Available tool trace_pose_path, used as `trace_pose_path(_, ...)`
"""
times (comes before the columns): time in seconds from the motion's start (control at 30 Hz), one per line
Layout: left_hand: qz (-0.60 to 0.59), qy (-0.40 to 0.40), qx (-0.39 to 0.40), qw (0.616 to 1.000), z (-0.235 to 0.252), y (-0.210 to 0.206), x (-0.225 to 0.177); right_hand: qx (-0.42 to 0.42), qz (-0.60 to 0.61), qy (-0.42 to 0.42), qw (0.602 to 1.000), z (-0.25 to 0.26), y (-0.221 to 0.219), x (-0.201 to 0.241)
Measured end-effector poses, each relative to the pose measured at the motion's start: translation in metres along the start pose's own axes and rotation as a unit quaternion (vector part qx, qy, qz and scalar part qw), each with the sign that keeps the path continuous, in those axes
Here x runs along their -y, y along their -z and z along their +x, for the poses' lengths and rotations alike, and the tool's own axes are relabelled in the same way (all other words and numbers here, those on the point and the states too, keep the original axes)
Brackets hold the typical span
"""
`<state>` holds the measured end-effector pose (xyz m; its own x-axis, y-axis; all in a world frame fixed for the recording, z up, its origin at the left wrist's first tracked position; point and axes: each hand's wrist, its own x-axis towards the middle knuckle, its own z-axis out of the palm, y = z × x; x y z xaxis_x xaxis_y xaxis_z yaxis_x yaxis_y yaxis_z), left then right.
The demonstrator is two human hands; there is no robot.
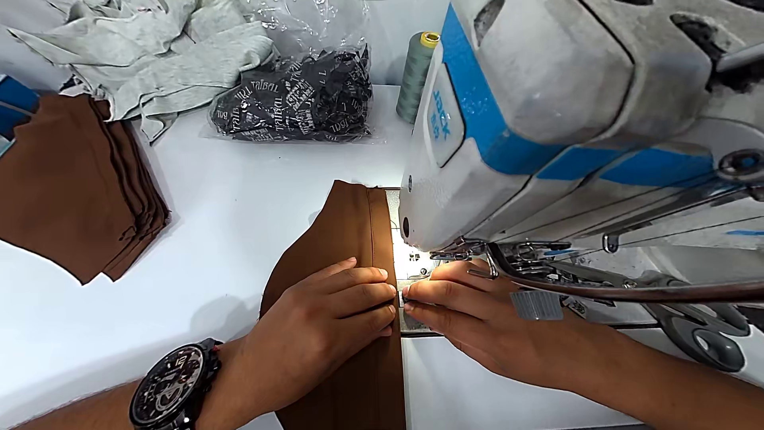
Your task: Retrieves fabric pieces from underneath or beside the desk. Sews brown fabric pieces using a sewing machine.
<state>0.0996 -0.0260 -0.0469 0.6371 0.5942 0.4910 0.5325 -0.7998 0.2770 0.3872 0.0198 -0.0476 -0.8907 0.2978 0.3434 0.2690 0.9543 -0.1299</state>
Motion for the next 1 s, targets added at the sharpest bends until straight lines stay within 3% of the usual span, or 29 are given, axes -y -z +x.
trace_pose_path(1.0,0.02,-0.007,0.02,1.0,0.002,0.002,-0.003,0.018,0.021,-0.026,0.999,-0.003,0.003,-0.013)
